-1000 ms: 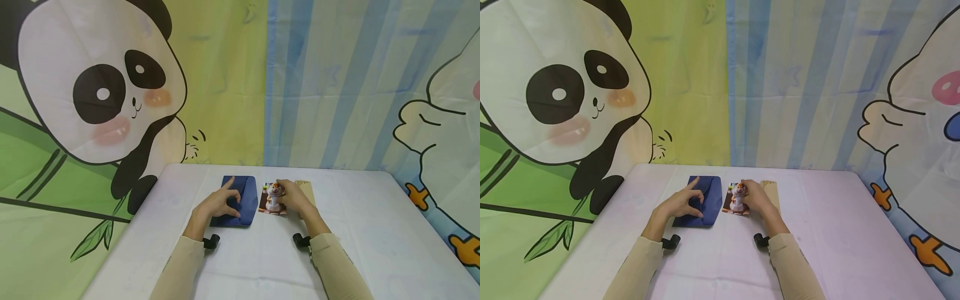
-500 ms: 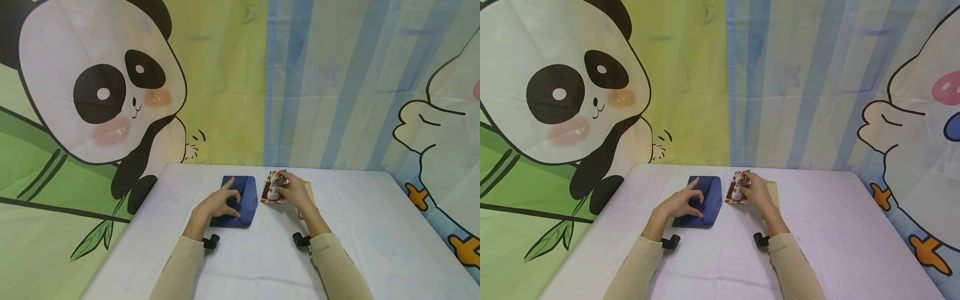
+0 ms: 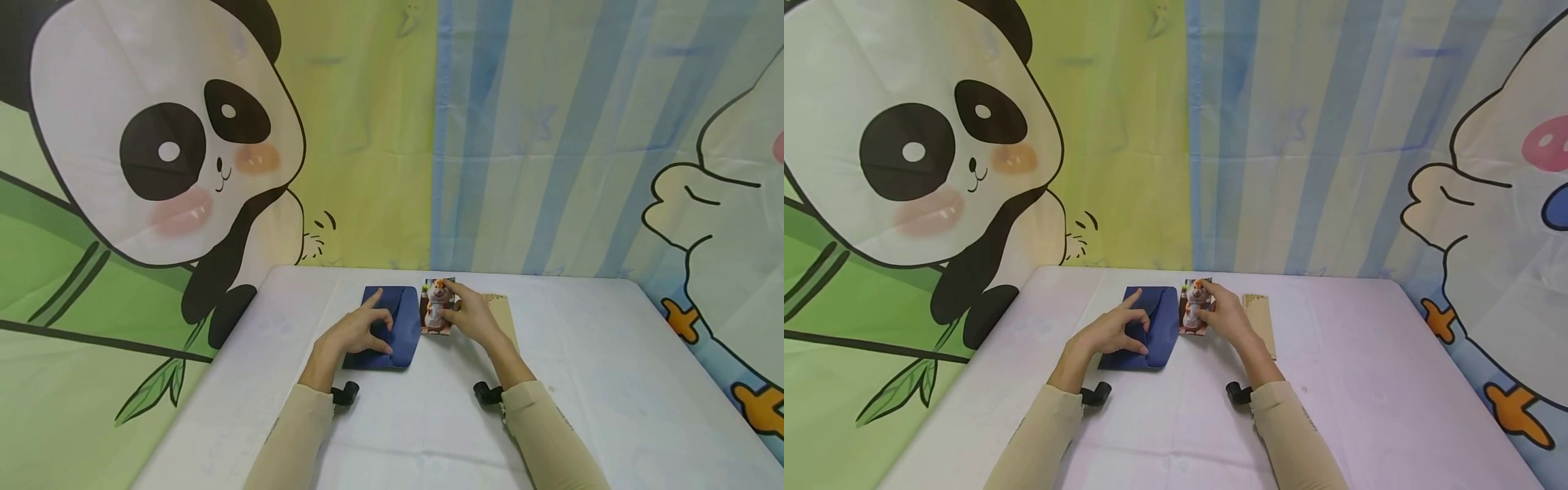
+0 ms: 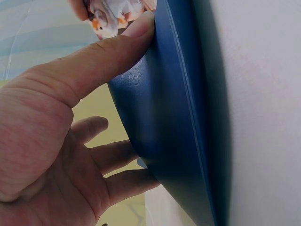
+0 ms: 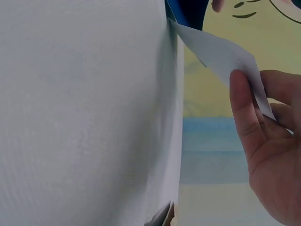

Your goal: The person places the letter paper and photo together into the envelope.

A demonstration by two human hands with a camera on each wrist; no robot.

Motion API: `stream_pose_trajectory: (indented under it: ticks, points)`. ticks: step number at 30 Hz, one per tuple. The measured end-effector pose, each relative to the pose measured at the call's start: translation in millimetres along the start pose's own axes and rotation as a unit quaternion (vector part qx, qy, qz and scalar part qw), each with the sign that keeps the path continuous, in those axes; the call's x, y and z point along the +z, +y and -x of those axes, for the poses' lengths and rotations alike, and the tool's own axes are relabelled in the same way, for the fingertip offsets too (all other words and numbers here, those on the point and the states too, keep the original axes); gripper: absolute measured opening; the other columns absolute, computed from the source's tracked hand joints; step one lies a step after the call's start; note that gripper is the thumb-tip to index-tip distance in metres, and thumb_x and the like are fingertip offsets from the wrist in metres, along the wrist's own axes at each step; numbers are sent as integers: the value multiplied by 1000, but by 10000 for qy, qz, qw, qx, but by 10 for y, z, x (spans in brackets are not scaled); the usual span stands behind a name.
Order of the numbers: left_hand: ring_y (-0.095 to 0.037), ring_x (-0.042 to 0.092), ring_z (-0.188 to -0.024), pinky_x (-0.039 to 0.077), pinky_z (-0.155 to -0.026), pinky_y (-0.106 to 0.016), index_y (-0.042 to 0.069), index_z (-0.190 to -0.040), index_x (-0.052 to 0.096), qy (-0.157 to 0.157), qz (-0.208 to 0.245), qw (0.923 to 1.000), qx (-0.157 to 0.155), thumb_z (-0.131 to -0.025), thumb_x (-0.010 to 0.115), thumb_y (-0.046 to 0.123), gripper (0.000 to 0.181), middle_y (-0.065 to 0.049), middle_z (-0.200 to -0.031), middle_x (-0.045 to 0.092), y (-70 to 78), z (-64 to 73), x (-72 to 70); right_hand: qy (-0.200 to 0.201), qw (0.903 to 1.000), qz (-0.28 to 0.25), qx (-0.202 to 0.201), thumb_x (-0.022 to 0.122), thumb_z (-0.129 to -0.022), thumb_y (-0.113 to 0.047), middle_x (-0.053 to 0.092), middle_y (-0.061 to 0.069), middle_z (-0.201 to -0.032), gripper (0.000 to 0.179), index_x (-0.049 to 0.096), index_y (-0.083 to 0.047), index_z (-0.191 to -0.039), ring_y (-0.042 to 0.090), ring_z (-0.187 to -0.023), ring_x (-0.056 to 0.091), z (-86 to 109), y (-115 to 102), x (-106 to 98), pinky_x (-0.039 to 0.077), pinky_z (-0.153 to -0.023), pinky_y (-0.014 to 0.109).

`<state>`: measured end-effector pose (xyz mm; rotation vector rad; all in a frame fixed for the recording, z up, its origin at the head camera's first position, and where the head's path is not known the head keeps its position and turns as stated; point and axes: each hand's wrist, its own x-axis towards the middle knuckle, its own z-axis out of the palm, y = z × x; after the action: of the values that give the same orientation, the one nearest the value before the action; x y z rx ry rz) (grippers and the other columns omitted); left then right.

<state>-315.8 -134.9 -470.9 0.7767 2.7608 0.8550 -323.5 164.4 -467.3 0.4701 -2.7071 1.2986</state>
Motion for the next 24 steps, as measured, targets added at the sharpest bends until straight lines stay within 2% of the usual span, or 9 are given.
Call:
stream_pose_trajectory:
  ticks: [3,10,13,16,23,24]
  points:
    - [-51,50,-140,50,-89,-45,24,-101,68,-14,-23,10000,4,-77,94,34,37,-15,-176,8,2,-6,-1,27,10000,-35,-38,77,-94,-9,48,17,-158,76,40,-12,-160,17,-68,60,3,-10,-12,48,-54,30]
    - [-50,50,-140,50,-87,-44,25,-99,67,-26,-56,10000,-23,-76,94,35,36,-14,-176,9,8,-7,-6,263,9982,-541,88,74,-96,-9,42,17,-163,77,35,-15,-162,44,-69,65,19,-52,-53,47,-51,30]
    - [-50,49,-141,50,-88,-43,26,-99,67,-34,-42,10000,-47,-76,94,35,37,-13,-176,9,7,-9,-1,290,9975,-629,102,74,-96,-8,43,16,-162,77,35,-16,-163,48,-70,65,20,-61,-53,48,-50,29]
    - [-51,46,-143,50,-90,-44,25,-100,67,-32,-20,10000,-56,-76,94,34,37,-12,-176,9,2,-12,8,348,9977,-577,44,74,-96,-7,44,17,-161,78,35,-15,-163,47,-73,67,10,-65,-44,50,-52,29]
    - [-52,42,-146,50,-95,-49,24,-101,68,-35,-14,9999,-96,-77,94,33,37,-14,-176,10,-1,-15,10,486,9977,-451,-132,75,-95,-6,46,18,-159,77,37,-13,-162,17,-66,65,-2,-85,-30,54,-55,29]
    - [-52,42,-146,50,-96,-49,23,-102,68,-38,-13,9999,-104,-77,94,33,37,-14,-176,10,-1,-15,12,493,9975,-472,-160,76,-95,-5,48,18,-158,77,37,-13,-161,17,-65,65,0,-88,-28,54,-55,29]
